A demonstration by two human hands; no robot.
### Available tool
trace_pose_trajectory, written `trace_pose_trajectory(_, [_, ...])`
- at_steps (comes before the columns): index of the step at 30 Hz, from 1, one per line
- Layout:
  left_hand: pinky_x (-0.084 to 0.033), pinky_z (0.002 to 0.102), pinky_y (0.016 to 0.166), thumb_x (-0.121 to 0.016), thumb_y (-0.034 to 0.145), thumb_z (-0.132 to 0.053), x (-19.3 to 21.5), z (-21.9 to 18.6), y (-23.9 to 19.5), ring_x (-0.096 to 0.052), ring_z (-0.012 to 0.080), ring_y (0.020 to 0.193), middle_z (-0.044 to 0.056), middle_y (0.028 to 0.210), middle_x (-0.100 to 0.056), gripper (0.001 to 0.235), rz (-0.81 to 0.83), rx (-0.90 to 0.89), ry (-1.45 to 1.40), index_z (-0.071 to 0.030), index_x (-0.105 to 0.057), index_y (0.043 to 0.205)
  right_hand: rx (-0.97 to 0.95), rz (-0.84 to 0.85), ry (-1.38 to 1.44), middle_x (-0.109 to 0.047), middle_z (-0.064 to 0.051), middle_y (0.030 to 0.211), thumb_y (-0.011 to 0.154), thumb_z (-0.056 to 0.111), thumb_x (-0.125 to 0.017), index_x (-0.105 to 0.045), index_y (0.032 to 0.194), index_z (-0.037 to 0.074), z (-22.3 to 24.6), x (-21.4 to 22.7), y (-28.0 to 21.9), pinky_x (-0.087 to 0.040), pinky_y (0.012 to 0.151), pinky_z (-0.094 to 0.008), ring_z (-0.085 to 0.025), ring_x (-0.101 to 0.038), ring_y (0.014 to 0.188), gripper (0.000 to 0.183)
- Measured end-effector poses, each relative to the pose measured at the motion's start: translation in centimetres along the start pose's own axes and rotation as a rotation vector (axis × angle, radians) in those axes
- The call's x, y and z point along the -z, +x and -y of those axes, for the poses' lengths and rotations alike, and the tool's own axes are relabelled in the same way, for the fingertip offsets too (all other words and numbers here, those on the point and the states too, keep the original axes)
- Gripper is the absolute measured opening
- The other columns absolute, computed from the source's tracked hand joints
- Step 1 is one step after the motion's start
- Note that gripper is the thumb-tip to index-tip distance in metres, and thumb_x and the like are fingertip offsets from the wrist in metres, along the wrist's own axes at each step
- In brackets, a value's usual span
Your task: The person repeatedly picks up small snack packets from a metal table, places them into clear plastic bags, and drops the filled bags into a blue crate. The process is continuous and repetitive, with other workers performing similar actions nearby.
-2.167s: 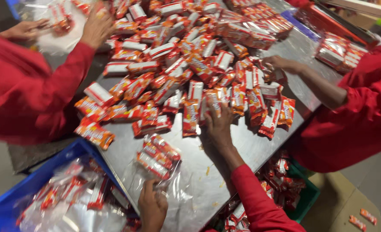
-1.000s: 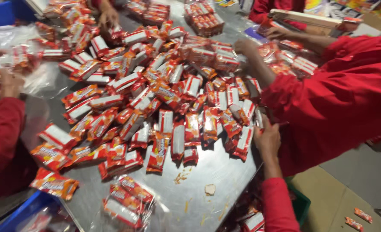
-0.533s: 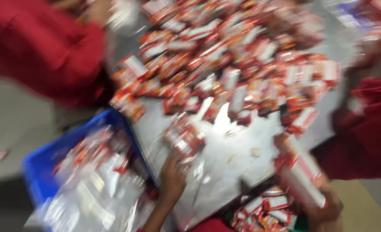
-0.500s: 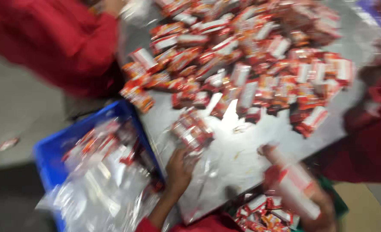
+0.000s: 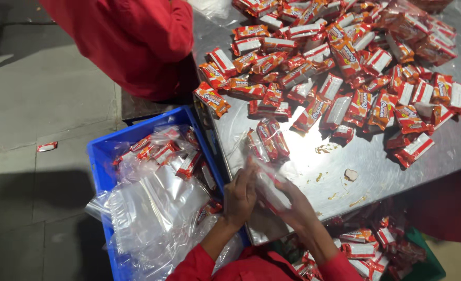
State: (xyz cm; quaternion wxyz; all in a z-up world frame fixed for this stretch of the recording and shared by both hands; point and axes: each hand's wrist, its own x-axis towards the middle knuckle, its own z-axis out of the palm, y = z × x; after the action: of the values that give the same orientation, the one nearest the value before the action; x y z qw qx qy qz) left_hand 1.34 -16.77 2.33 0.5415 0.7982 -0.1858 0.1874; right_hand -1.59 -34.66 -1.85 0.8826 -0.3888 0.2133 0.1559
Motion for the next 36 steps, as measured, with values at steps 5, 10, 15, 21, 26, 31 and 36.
trace_pose_trajectory(5, [-0.058, 0.04, 0.071, -0.066, 0.087, -0.005, -0.6, -0.7, 0.2, -0.072, 0.0313, 0.082, 0.014, 0.109, -0.073, 0.046, 0.243, -0.264, 0.071, -0.012, -0.063, 0.132, 0.504, 0.277, -0.269, -0.041, -0.012, 0.161, 0.106, 0.029, -0.049, -0.021, 0.167, 0.012, -2.4, -1.4, 8.1, -0.034, 0.12, -0.033, -0.02, -0.04, 0.149, 0.07])
trace_pose_trajectory(10, [-0.059, 0.04, 0.072, -0.067, 0.082, -0.005, -0.2, -0.9, 0.9, -0.073, 0.0306, 0.082, 0.013, 0.101, -0.072, 0.057, 0.236, -0.26, -0.031, -0.01, -0.062, 0.139, 0.648, 0.054, -1.186, -0.035, -0.012, 0.159, 0.082, 0.019, -0.062, -0.017, 0.159, 0.009, -1.6, 2.8, 5.9, -0.035, 0.117, -0.038, -0.023, -0.035, 0.148, 0.089])
trace_pose_trajectory(15, [-0.058, 0.042, 0.076, -0.067, 0.094, -0.006, -4.1, -3.0, -1.8, -0.071, 0.028, 0.076, 0.013, 0.086, -0.07, 0.037, 0.459, -0.264, -0.103, -0.007, -0.072, 0.131, 0.614, 0.063, -1.027, -0.049, -0.012, 0.142, 0.082, 0.018, -0.064, -0.036, 0.147, 0.011, -3.1, 2.2, 3.4, -0.042, 0.105, -0.038, -0.023, -0.047, 0.128, 0.071])
trace_pose_trajectory(21, [-0.055, 0.042, 0.074, -0.056, 0.092, -0.013, -6.3, -0.6, 1.0, -0.073, 0.0347, 0.085, 0.017, 0.099, -0.074, 0.029, 0.195, 0.048, -0.283, -0.002, -0.071, 0.115, 0.487, -0.062, -1.595, -0.066, -0.012, 0.121, 0.081, 0.015, -0.066, -0.058, 0.133, 0.014, 5.0, 1.5, 1.7, -0.051, 0.09, -0.037, -0.022, -0.062, 0.105, 0.053])
trace_pose_trajectory(26, [-0.055, 0.044, 0.074, -0.055, 0.098, -0.036, -5.5, 0.2, 2.6, -0.073, 0.0331, 0.083, 0.014, 0.095, -0.076, 0.034, 0.399, 0.508, 0.0, -0.014, -0.076, 0.112, 0.206, -0.099, -1.644, -0.081, -0.009, 0.103, 0.079, 0.011, -0.064, -0.077, 0.123, 0.021, 15.1, 4.6, -2.5, -0.059, 0.078, -0.037, -0.02, -0.075, 0.085, 0.047])
trace_pose_trajectory(31, [-0.053, 0.04, 0.065, -0.055, 0.101, -0.036, -5.7, -0.5, 2.7, -0.068, 0.0258, 0.07, 0.012, 0.081, -0.074, 0.034, 0.371, 0.449, -0.011, -0.01, -0.076, 0.107, 0.93, -0.796, -1.79, -0.057, -0.029, 0.127, 0.088, 0.024, -0.072, -0.059, 0.142, 0.006, 23.5, 6.4, 7.0, -0.05, 0.085, -0.052, -0.045, -0.059, 0.107, 0.058])
trace_pose_trajectory(36, [-0.046, 0.035, 0.052, -0.06, 0.097, -0.028, -6.4, 0.6, 2.5, -0.054, 0.016, 0.052, 0.006, 0.065, -0.069, 0.028, 0.362, 0.519, -0.102, -0.006, -0.075, 0.105, 0.848, -0.881, -1.716, -0.058, -0.03, 0.12, 0.084, 0.028, -0.072, -0.065, 0.132, 0.007, 24.5, 8.4, 11.3, -0.048, 0.09, -0.053, -0.046, -0.055, 0.11, 0.053])
